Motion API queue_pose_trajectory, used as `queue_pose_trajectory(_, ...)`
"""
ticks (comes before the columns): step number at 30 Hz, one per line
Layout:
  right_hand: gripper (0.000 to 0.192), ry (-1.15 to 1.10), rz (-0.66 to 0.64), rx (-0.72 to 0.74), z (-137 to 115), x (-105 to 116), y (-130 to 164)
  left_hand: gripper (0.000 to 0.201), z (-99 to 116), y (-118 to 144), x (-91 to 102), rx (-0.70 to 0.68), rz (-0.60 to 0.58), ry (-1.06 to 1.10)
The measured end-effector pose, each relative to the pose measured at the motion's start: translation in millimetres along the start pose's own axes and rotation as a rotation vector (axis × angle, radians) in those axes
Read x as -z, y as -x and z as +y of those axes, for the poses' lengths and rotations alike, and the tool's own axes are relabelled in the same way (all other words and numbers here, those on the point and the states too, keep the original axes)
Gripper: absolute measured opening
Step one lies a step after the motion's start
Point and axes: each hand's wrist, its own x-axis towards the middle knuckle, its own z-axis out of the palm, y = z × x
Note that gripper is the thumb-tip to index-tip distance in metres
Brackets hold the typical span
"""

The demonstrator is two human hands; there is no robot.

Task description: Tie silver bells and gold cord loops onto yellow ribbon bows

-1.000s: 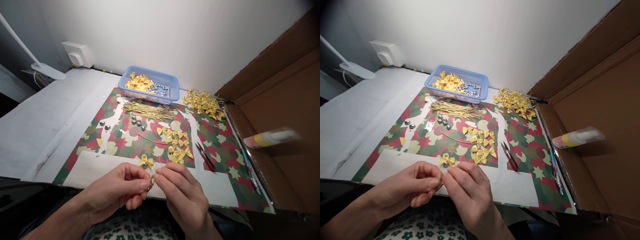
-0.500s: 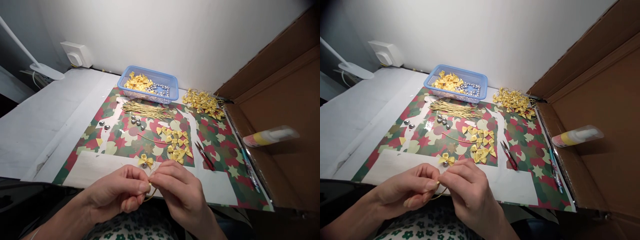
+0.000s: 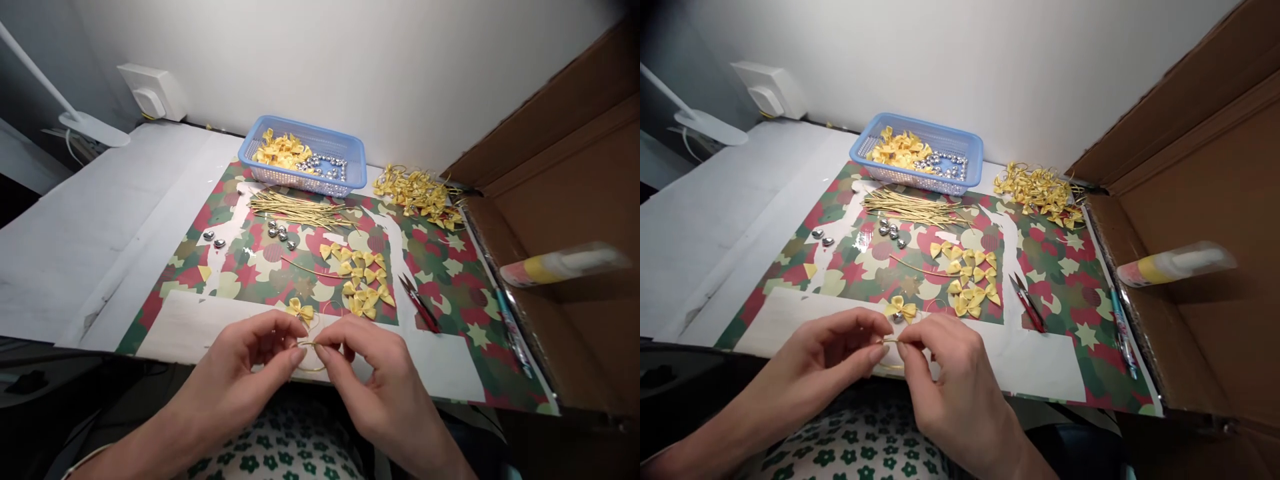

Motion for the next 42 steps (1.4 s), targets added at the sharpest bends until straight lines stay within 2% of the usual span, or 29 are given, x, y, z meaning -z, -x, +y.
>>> queue_pose_trajectory(2, 0.017, -0.031, -0.042, -0.073, -0.7, 0.4, -0.9, 0.012, 0.6, -1.9, 1.8, -0.002, -0.021, -0.063)
queue_pose_trajectory(4, 0.017, -0.038, -0.077, -0.114, -0.1, 0.9, -1.5, 0.015, 1.3, -4.2, 5.5, 0.038, -0.102, -0.077)
queue_pose_trajectory(8, 0.017, -0.027, -0.097, -0.125, 1.3, 1.1, -1.5, 0.017, 0.9, -6.4, 10.9, 0.094, -0.198, -0.065)
queue_pose_trajectory(15, 0.018, 0.009, -0.089, -0.111, 2.1, -0.4, -0.8, 0.02, 0.2, -6.4, 7.2, -0.087, -0.1, -0.256)
queue_pose_trajectory(20, 0.015, -0.1, -0.08, -0.174, 6.9, 1.6, 4.9, 0.021, 0.7, -6.3, 8.7, -0.042, -0.107, -0.216)
queue_pose_trajectory(23, 0.021, -0.155, -0.037, -0.199, 9.4, -3.9, 10.7, 0.022, -0.4, -6.0, 9.8, -0.002, -0.114, -0.175)
queue_pose_trajectory(27, 0.012, -0.118, 0.008, -0.175, 10.3, -16.1, 13.3, 0.022, -2.9, -6.3, 9.3, -0.005, -0.131, -0.172)
queue_pose_trajectory(30, 0.021, -0.091, 0.039, -0.147, 10.8, -20.5, 11.9, 0.021, -3.7, -6.1, 8.2, -0.023, -0.13, -0.207)
queue_pose_trajectory(39, 0.019, -0.05, 0.065, -0.11, 14.0, -24.7, 9.0, 0.019, -12.9, -4.4, 9.5, -0.128, -0.045, -0.412)
queue_pose_trajectory(42, 0.018, -0.042, 0.095, -0.104, 17.2, -25.3, 6.7, 0.017, -16.2, -7.6, 14.8, -0.175, 0.047, -0.461)
